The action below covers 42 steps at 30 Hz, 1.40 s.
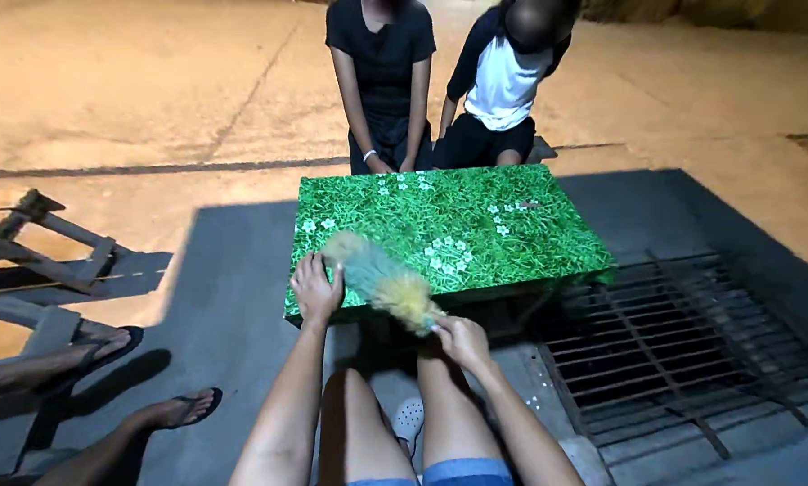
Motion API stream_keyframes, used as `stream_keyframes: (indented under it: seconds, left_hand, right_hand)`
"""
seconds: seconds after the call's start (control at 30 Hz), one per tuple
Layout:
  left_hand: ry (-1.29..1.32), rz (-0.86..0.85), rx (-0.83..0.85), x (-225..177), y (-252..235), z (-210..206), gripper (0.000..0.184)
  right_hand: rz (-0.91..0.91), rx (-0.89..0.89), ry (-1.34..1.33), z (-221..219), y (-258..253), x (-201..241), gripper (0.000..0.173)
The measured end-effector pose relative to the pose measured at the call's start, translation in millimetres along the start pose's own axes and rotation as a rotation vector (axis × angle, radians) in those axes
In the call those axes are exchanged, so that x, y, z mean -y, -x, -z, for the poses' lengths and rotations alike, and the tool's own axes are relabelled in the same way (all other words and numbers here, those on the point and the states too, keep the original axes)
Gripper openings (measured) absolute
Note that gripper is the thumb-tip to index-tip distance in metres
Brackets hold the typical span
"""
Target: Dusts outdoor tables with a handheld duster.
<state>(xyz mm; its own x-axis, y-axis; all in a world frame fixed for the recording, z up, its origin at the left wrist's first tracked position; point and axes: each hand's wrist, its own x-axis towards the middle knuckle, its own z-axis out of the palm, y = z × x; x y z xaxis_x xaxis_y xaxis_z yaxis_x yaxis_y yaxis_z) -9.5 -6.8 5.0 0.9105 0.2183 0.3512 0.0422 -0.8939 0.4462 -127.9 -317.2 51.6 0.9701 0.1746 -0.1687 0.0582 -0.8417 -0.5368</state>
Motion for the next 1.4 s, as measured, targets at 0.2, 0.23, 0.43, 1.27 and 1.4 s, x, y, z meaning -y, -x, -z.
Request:
stream_keyframes:
  seconds: [0.2,0.23,0.43,1.27,1.4]
  left_hand:
    - [0.012,0.033,-0.045,-2.3,1.3,-1.5,0.067]
    - [0.011,0.031,-0.058,-3.8,1.8,-1.7,0.066]
    - [0.017,0.032,-0.115,-5.4,4.5,-3.1,0.068]
    - [0.060,0.026,-0.238,-1.6,7.0,-6.7,0.067]
    - [0.080,0.048,-0.216,-2.2,6.3,-5.7,0.068]
  right_hand:
    - [-0.308,-0.807,-0.051,100.0,-10.4,-132.0,0.040]
    - [-0.398,-0.869,-0.046,119.0,-14.2,-149.0,0.042]
    - [-0.700,-0.588,0.013,155.9,-95.0,-179.8,0.044]
    - [0.322,0.065,0.151,-39.7,-191.4,134.5,0.040]
    - [0.297,-0.154,-0.011,-15.3,-182.4,65.3,0.039]
